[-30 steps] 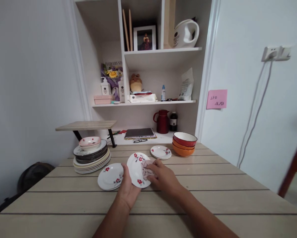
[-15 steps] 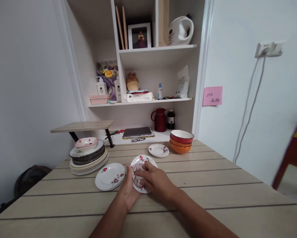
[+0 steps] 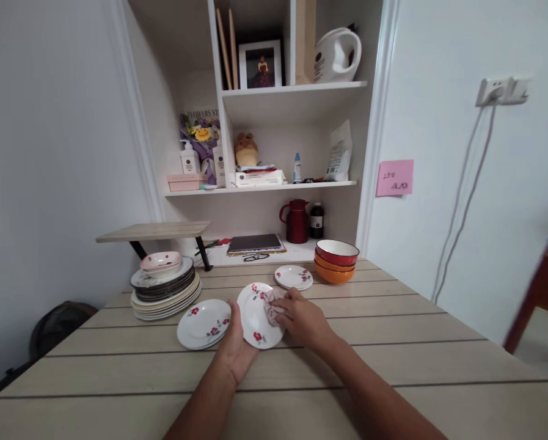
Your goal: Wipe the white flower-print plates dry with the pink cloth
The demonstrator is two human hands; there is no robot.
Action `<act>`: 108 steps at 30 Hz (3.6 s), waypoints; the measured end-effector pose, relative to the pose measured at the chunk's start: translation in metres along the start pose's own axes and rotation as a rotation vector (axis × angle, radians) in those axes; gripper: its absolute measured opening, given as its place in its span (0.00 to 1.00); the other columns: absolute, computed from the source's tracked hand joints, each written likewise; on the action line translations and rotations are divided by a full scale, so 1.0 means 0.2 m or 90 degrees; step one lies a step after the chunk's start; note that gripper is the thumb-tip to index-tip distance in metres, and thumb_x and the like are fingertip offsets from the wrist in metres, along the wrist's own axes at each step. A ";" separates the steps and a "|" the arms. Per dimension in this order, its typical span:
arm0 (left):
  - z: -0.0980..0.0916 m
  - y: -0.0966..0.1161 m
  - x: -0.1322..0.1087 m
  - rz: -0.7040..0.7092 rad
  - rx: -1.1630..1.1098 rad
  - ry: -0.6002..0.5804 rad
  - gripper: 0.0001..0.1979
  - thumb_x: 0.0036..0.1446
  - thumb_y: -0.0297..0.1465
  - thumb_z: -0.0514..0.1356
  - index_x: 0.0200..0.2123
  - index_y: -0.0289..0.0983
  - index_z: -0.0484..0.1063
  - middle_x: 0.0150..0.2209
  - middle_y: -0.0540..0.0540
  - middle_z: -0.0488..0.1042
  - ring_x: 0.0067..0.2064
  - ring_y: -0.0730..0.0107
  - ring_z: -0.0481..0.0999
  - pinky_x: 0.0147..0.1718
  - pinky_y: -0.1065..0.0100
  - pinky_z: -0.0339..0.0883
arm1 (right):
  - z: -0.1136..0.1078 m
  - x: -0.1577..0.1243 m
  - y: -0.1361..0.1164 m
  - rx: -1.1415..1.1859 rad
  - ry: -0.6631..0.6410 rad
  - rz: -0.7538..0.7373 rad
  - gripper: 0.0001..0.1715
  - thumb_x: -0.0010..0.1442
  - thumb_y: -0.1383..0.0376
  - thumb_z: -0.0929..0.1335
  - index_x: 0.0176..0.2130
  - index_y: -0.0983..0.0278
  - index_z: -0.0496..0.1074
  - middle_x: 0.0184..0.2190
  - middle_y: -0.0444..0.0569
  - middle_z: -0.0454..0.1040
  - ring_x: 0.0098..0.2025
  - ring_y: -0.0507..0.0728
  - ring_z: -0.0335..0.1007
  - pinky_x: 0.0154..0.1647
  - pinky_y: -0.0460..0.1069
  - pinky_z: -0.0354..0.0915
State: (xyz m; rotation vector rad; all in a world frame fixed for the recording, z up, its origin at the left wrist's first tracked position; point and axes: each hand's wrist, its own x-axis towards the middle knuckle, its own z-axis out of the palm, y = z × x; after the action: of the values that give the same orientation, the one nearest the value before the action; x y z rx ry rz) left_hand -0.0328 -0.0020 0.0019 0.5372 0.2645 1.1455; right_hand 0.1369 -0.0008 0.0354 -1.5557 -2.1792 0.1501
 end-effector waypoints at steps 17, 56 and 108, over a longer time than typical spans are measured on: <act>0.04 0.01 -0.04 -0.046 0.093 0.030 0.33 0.60 0.52 0.48 0.53 0.30 0.71 0.45 0.34 0.78 0.46 0.55 0.77 0.42 0.61 0.70 | 0.01 -0.08 -0.14 0.112 -0.075 -0.217 0.16 0.60 0.61 0.65 0.48 0.56 0.73 0.45 0.47 0.67 0.44 0.56 0.67 0.47 0.49 0.61; 0.03 0.03 -0.02 0.067 0.042 0.065 0.35 0.59 0.52 0.49 0.60 0.35 0.64 0.52 0.34 0.75 0.57 0.51 0.70 0.59 0.49 0.58 | 0.05 -0.01 -0.02 0.182 -0.028 -0.050 0.22 0.55 0.60 0.68 0.51 0.52 0.72 0.45 0.46 0.69 0.44 0.56 0.68 0.45 0.49 0.59; 0.00 0.06 -0.01 0.085 -0.021 0.110 0.35 0.59 0.53 0.49 0.60 0.36 0.64 0.50 0.35 0.76 0.53 0.51 0.75 0.54 0.51 0.64 | -0.01 -0.05 -0.04 0.175 -0.115 -0.238 0.23 0.51 0.72 0.68 0.46 0.52 0.75 0.48 0.45 0.66 0.48 0.55 0.66 0.50 0.48 0.61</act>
State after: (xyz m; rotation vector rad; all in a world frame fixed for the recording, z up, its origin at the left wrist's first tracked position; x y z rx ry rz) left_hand -0.0428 -0.0002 0.0085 0.4321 0.3614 1.3270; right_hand 0.1326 -0.0130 0.0368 -1.0021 -2.4243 0.4628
